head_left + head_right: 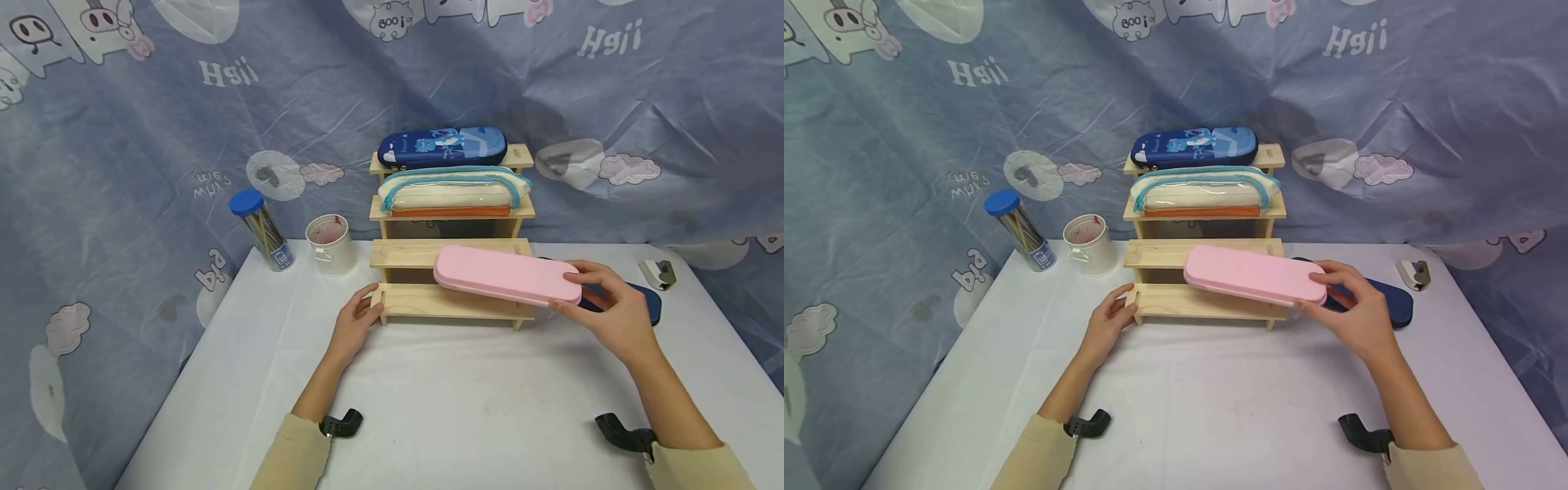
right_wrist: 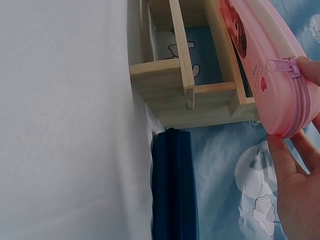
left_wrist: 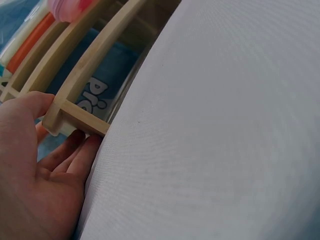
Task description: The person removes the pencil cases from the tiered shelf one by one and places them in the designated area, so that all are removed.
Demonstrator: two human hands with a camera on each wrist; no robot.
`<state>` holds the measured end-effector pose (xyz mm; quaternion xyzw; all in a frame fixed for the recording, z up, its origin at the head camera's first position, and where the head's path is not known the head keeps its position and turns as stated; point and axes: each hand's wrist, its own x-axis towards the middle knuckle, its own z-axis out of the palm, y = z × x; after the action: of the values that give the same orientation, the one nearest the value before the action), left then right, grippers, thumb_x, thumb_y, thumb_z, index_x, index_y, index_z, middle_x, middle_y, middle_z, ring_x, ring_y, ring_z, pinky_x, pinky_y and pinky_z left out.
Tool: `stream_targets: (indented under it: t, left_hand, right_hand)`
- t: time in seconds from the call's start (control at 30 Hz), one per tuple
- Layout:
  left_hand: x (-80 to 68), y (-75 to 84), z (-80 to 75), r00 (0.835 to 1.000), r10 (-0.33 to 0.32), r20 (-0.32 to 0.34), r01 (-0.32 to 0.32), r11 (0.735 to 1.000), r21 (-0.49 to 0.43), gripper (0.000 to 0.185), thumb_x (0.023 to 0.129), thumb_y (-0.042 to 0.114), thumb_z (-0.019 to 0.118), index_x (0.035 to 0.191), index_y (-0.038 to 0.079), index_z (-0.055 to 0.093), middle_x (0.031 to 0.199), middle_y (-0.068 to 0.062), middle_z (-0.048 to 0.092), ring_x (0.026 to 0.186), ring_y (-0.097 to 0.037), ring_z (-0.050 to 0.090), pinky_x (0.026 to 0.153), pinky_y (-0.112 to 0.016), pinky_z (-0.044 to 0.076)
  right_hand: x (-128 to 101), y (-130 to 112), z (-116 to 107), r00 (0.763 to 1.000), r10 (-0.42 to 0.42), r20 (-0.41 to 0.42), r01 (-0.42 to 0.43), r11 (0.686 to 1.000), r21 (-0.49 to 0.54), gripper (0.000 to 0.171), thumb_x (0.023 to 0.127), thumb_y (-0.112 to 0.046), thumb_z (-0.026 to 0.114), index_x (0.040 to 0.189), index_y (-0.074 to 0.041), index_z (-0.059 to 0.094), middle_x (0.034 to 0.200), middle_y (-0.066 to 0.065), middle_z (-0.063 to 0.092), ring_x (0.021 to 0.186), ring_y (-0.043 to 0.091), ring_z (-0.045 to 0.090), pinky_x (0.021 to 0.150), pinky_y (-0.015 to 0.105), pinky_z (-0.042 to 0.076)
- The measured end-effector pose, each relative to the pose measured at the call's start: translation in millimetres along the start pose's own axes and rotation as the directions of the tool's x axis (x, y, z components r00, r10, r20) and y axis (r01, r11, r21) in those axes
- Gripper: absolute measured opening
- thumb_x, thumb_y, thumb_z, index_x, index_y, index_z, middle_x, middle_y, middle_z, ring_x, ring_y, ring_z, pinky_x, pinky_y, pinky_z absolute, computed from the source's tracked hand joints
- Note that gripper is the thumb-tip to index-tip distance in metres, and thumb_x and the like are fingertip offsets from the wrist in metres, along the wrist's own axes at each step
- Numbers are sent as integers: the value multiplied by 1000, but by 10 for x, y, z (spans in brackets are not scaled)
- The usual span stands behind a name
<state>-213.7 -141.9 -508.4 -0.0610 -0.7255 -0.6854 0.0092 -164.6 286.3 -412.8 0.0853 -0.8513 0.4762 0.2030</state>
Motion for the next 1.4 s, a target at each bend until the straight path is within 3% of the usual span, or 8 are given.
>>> stream_targets:
  t: [0.3, 0.73, 1.4]
  left_hand:
    - [1, -4, -4, 1000, 2, -3, -2, 1000, 7, 46, 91, 29, 68, 136, 24, 54, 120, -8, 63, 107, -20, 62, 86, -32, 53]
    - [17, -21, 1, 1000, 3, 0, -3, 1000, 18, 45, 91, 33, 68, 133, 30, 55, 119, -6, 63, 107, -19, 63, 86, -32, 53]
    - [16, -22, 0, 1000, 4, -4, -4, 1000, 7, 48, 91, 30, 68, 136, 23, 54, 120, -9, 62, 107, -21, 62, 85, -32, 54]
  right_hand:
    - [-95, 7, -70, 1000, -29, -11, 29, 999, 28, 51, 66, 2, 87, 114, -2, 68, 132, 8, 54, 120, 9, 48, 87, 9, 43]
    - [-273, 85, -242, 998, 11, -58, -10, 1000, 14, 54, 65, 5, 86, 115, 1, 66, 132, 6, 54, 116, 6, 51, 86, 8, 43]
    - [-390, 209, -383, 995, 48, -89, -47, 999, 8, 57, 63, 10, 85, 116, 3, 66, 131, 4, 56, 112, 6, 54, 85, 9, 45]
